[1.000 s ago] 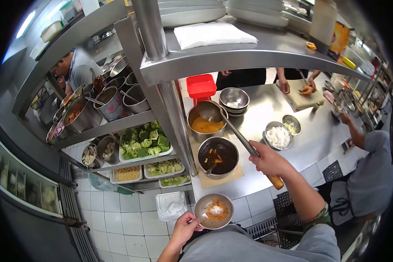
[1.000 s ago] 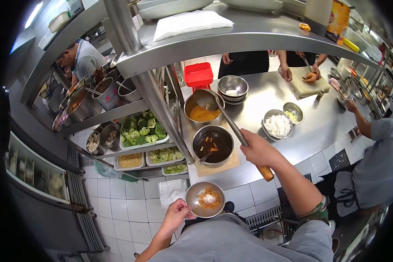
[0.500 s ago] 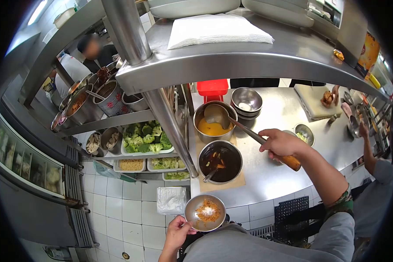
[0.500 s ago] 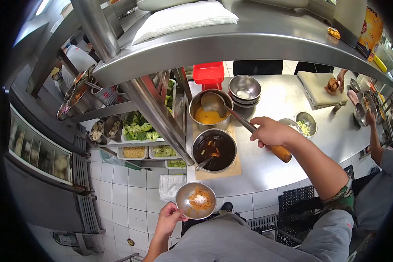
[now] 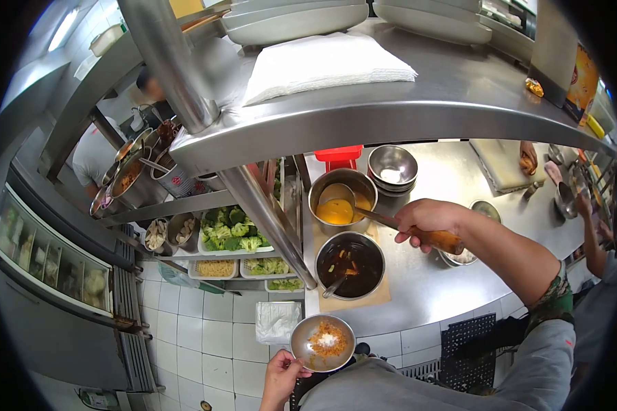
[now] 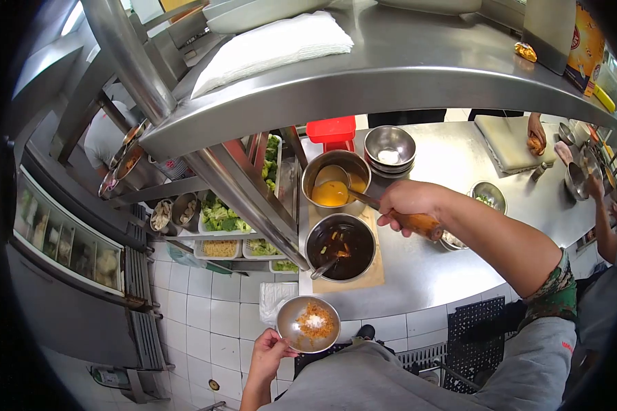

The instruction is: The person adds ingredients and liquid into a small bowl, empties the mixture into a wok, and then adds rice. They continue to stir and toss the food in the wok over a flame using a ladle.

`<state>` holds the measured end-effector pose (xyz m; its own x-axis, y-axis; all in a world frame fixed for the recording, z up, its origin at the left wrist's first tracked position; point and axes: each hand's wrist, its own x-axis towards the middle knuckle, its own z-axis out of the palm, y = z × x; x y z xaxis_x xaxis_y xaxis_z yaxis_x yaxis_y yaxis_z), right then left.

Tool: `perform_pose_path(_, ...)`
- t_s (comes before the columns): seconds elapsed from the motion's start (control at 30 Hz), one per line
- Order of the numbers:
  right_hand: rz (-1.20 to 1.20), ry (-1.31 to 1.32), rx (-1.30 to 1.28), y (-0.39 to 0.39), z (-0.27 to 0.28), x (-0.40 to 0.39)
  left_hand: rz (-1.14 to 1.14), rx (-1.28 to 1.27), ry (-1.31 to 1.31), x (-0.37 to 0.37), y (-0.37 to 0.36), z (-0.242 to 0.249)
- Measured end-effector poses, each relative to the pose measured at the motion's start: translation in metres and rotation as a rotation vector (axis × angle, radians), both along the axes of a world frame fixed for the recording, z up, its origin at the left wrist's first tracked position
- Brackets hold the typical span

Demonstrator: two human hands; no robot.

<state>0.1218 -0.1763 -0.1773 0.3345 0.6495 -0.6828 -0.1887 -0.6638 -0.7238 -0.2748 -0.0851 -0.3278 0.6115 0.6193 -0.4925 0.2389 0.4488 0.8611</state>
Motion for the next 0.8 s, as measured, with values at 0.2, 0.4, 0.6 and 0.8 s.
perform_pose_path(0.2,-0.102,0.202,0.051,-0.004,-0.005,-0.013,0.04,-0.001,-0.012,-0.005,0.0,-0.004)
perform_pose_path(0.4,-0.324,0.511,0.322,-0.033,0.004,-0.026,0.011,0.017,0.001,-0.003,0.008,0.001)
perform_pose_path(0.6,-0.385,0.596,0.414,-0.054,0.011,-0.035,-0.021,-0.016,-0.066,0.025,0.018,0.017)
perform_pose_path(0.8,-0.423,0.566,0.455,-0.063,0.025,-0.046,-0.064,-0.015,-0.108,0.054,0.026,0.02)
